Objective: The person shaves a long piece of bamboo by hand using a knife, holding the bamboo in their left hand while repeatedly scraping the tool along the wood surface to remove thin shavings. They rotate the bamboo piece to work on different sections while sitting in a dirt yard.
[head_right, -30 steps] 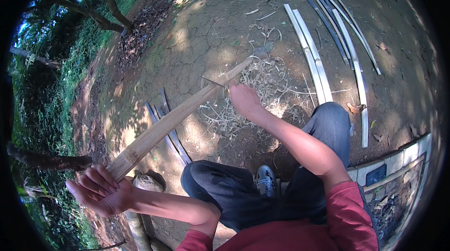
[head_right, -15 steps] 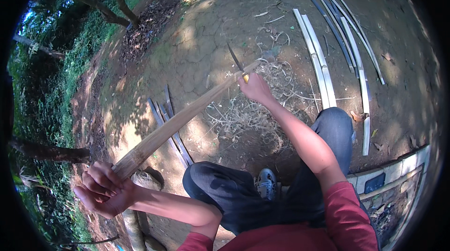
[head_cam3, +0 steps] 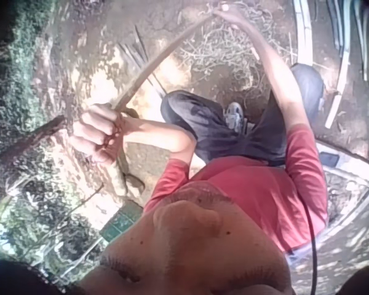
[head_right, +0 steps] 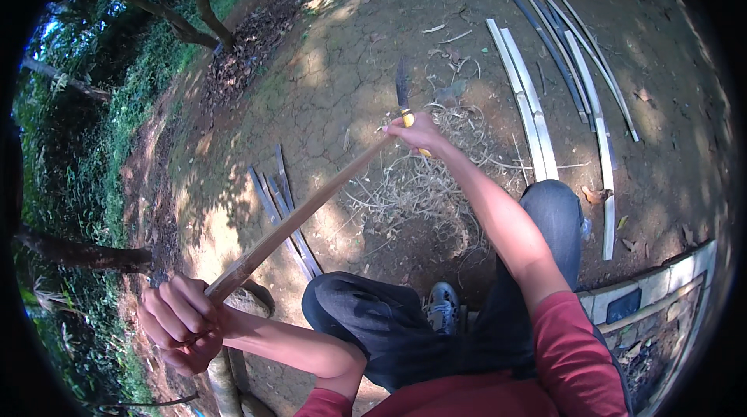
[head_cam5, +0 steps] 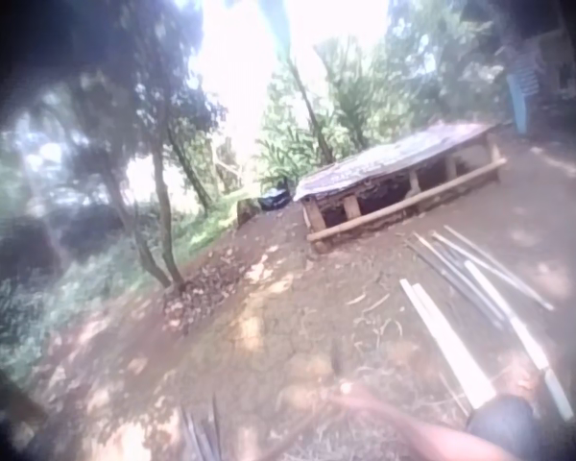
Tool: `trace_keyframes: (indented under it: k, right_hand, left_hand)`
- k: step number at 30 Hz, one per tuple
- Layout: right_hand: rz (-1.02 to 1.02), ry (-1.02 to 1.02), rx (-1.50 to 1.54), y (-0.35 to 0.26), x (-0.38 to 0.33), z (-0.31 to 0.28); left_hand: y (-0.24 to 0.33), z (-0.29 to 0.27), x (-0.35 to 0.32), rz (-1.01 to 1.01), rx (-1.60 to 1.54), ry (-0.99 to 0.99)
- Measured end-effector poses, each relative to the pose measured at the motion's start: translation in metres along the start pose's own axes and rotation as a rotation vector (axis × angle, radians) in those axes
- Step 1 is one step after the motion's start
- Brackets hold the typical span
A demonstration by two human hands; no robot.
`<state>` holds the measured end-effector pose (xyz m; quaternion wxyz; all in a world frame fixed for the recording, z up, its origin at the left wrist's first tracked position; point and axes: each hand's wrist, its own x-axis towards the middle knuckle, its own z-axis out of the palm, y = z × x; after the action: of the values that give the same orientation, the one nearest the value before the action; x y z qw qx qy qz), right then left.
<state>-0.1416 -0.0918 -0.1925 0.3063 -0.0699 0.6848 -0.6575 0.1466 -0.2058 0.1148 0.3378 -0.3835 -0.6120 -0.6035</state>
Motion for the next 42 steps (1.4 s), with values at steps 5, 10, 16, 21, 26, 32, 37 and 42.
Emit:
trace_keyframes:
  k: [5,10,16,21,26,32,37,42]
  right_hand:
    - [-0.054,0.034,-0.004,-0.004,0.011,-0.004]
    - [-0.071,0.044,0.506,-0.022,0.0,-0.016]
    - [-0.021,0.505,-0.197,-0.015,-0.003,-0.062]
    - [-0.018,0.307,-0.671,-0.021,-0.051,-0.026]
    - [-0.188,0.007,-0.595,-0.058,-0.097,0.023]
    - [-0.557,-0.291,-0.359,-0.129,-0.209,0.074]
    - [-0.635,-0.272,-0.434,-0.126,-0.248,0.086]
    - [-0.483,-0.288,-0.602,-0.114,-0.238,0.087]
  left_hand:
    - [0.005,-0.002,0.002,-0.067,-0.046,-0.146]
    - [-0.001,0.017,0.002,0.038,0.204,0.293]
    - [-0.005,0.015,0.004,0.002,0.401,0.572]
    - [-0.016,0.027,0.015,0.034,0.705,0.918]
    - [-0.015,0.017,0.014,0.059,0.591,0.902]
    - [-0.011,0.012,0.011,0.1,0.632,0.888]
    - [-0.016,0.013,0.011,0.146,0.61,0.826]
    - [-0.014,0.012,0.012,0.136,0.576,0.931]
